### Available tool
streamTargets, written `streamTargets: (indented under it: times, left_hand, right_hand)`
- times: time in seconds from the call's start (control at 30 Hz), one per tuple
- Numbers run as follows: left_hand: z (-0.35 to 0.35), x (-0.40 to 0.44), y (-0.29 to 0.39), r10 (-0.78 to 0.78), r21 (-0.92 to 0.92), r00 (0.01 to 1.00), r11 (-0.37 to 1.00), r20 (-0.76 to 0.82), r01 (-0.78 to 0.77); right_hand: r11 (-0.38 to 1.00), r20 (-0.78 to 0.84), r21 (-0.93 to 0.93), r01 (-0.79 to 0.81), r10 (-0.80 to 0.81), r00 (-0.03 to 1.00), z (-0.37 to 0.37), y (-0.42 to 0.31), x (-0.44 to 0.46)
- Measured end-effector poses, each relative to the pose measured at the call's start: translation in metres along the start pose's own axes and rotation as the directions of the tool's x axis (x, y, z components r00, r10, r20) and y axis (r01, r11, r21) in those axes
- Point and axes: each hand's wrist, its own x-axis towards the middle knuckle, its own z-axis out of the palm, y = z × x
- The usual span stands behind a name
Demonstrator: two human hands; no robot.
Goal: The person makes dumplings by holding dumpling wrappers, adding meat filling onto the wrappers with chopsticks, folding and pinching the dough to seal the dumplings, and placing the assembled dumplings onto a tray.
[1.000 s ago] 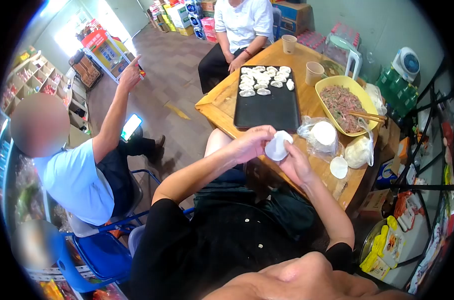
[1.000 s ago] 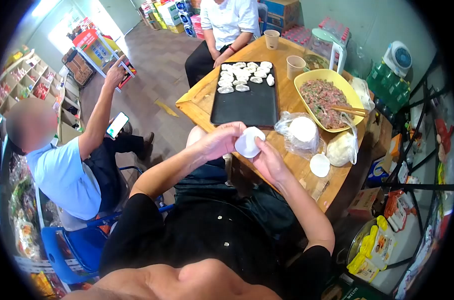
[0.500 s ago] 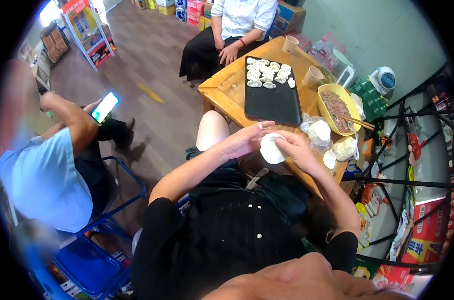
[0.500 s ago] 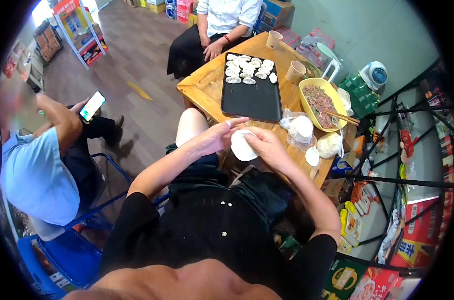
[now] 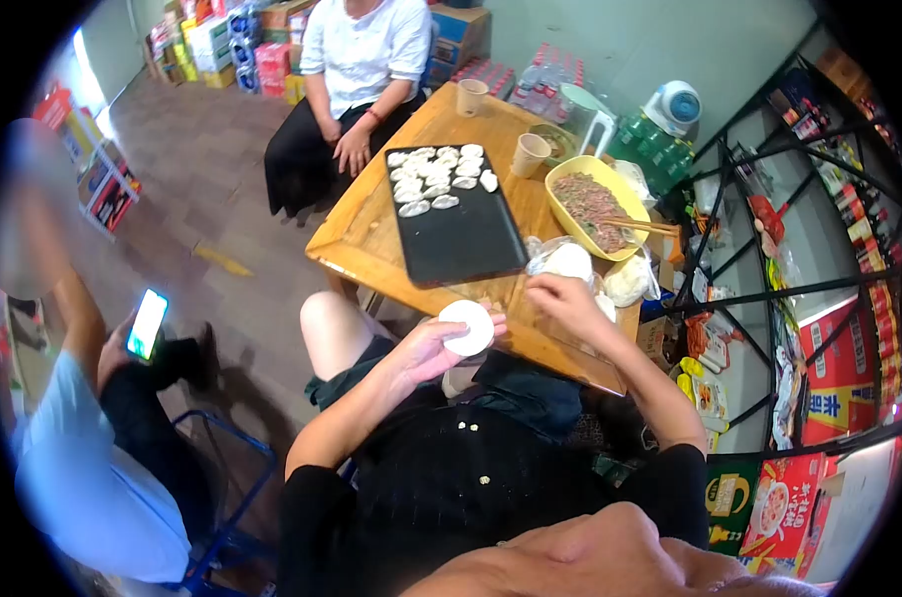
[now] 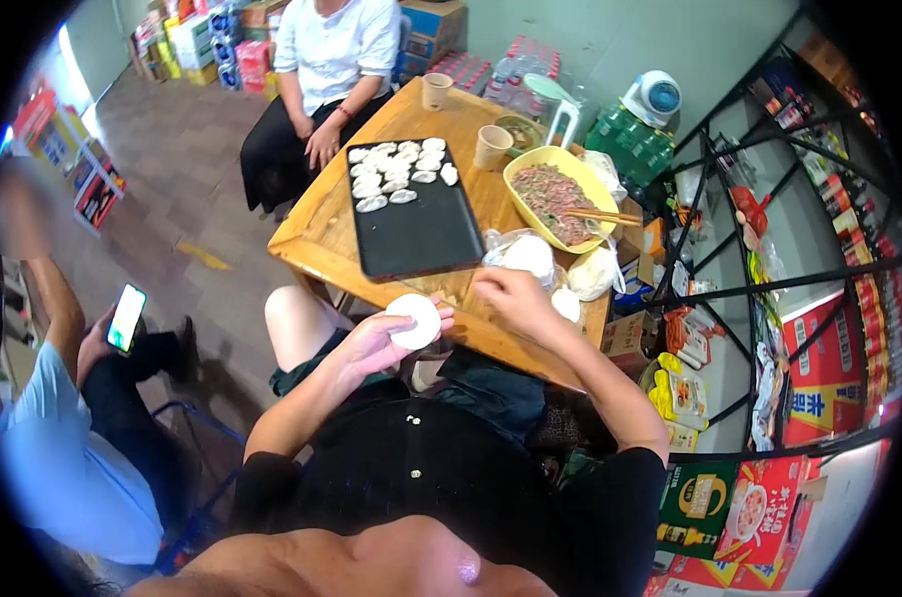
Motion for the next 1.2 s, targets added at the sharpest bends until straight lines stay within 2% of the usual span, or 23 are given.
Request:
streamTargets:
  times: [0.03, 0.07, 0.1, 0.17, 0.23, 0.27, 0.33, 0.37, 0.43, 0.5, 0.57, 0.6, 0.7, 0.77, 0.83, 0.87, 0.9, 0.97, 1.0, 1.13, 1.2]
  left_hand:
    - [0.004, 0.004, 0.003, -0.014, -0.001, 1.0, 1.0, -0.023, 0.014]
    - [0.008, 0.008, 0.005, -0.03, 0.009, 0.999, 1.0, -0.019, 0.03]
    - [0.012, 0.013, 0.007, -0.037, 0.003, 0.998, 0.999, -0.055, 0.037]
    - [0.015, 0.021, 0.008, -0.056, 0.006, 0.994, 0.998, -0.094, 0.057]
    - [0.018, 0.028, 0.007, -0.039, 0.088, 0.994, 0.995, -0.106, 0.048]
    - [0.02, 0.032, 0.005, -0.046, 0.113, 0.987, 0.991, -0.155, 0.065]
    - [0.023, 0.038, 0.001, -0.073, 0.113, 0.985, 0.989, -0.156, 0.091]
    - [0.024, 0.041, -0.001, -0.089, 0.104, 0.984, 0.989, -0.154, 0.106]
    - [0.025, 0.044, -0.006, -0.106, 0.127, 0.979, 0.984, -0.173, 0.129]
    - [0.032, 0.042, -0.009, -0.137, 0.116, 0.968, 0.98, -0.21, 0.164]
    - [0.036, 0.038, -0.011, -0.157, 0.121, 0.957, 0.974, -0.243, 0.191]
    - [0.037, 0.037, -0.013, -0.16, 0.112, 0.954, 0.975, -0.255, 0.193]
    - [0.037, 0.032, -0.016, -0.164, 0.121, 0.941, 0.971, -0.295, 0.207]
    - [0.036, 0.031, -0.017, -0.178, 0.114, 0.92, 0.967, -0.35, 0.23]
    - [0.028, 0.03, -0.018, -0.164, 0.127, 0.92, 0.967, -0.356, 0.221]
    - [0.024, 0.03, -0.02, -0.151, 0.138, 0.921, 0.967, -0.36, 0.213]
    - [0.021, 0.03, -0.022, -0.152, 0.14, 0.919, 0.967, -0.364, 0.215]
    - [0.018, 0.03, -0.026, -0.107, 0.209, 0.879, 0.951, -0.464, 0.226]
    - [0.019, 0.032, -0.028, -0.105, 0.216, 0.879, 0.95, -0.465, 0.228]
    - [0.024, 0.036, -0.033, -0.073, 0.241, 0.848, 0.943, -0.525, 0.231]
    - [0.025, 0.036, -0.033, -0.081, 0.233, 0.842, 0.943, -0.534, 0.238]
  right_hand:
    - [0.953, -0.023, 0.189, -0.237, 0.245, 0.969, -0.021, 0.004, -0.008]
    - [0.911, -0.06, 0.232, -0.342, 0.364, 0.929, -0.042, 0.034, -0.012]
    - [0.853, -0.133, 0.359, -0.379, 0.449, 0.884, -0.064, 0.053, -0.019]
    - [0.788, -0.326, 0.551, -0.275, 0.507, 0.798, -0.1, 0.071, -0.027]
    - [0.746, -0.445, 0.651, -0.141, 0.526, 0.724, -0.12, 0.094, -0.023]
    - [0.739, -0.449, 0.659, -0.138, 0.534, 0.716, -0.128, 0.103, -0.018]
    - [0.721, -0.385, 0.681, -0.131, 0.504, 0.774, -0.144, 0.114, -0.004]
    - [0.715, -0.388, 0.687, -0.125, 0.507, 0.769, -0.146, 0.118, 0.005]
    - [0.779, -0.491, 0.62, -0.098, 0.482, 0.726, -0.143, 0.117, 0.026]
    - [0.784, -0.489, 0.616, -0.084, 0.463, 0.739, -0.147, 0.143, 0.047]
    - [0.889, -0.479, 0.434, -0.15, 0.368, 0.797, -0.152, 0.154, 0.06]
    - [0.906, -0.439, 0.4, -0.136, 0.32, 0.839, -0.156, 0.153, 0.062]
    - [0.912, -0.352, 0.375, -0.168, 0.307, 0.884, -0.167, 0.149, 0.06]
    - [0.915, -0.36, 0.369, -0.163, 0.302, 0.883, -0.182, 0.124, 0.051]
    - [0.976, -0.483, 0.135, -0.168, 0.213, 0.849, -0.199, 0.075, 0.04]
    - [0.965, -0.528, 0.045, -0.259, 0.243, 0.814, -0.203, 0.057, 0.038]
    - [0.965, -0.527, 0.05, -0.259, 0.245, 0.814, -0.2, 0.056, 0.043]
    - [0.982, -0.624, -0.178, -0.067, -0.06, 0.779, -0.199, 0.058, 0.056]
    - [0.997, -0.626, -0.05, -0.063, 0.018, 0.78, -0.192, 0.075, 0.067]
    - [0.99, -0.634, -0.139, 0.026, -0.11, 0.765, -0.16, 0.126, 0.102]
    - [0.891, -0.478, -0.418, 0.177, -0.382, 0.791, -0.147, 0.134, 0.103]
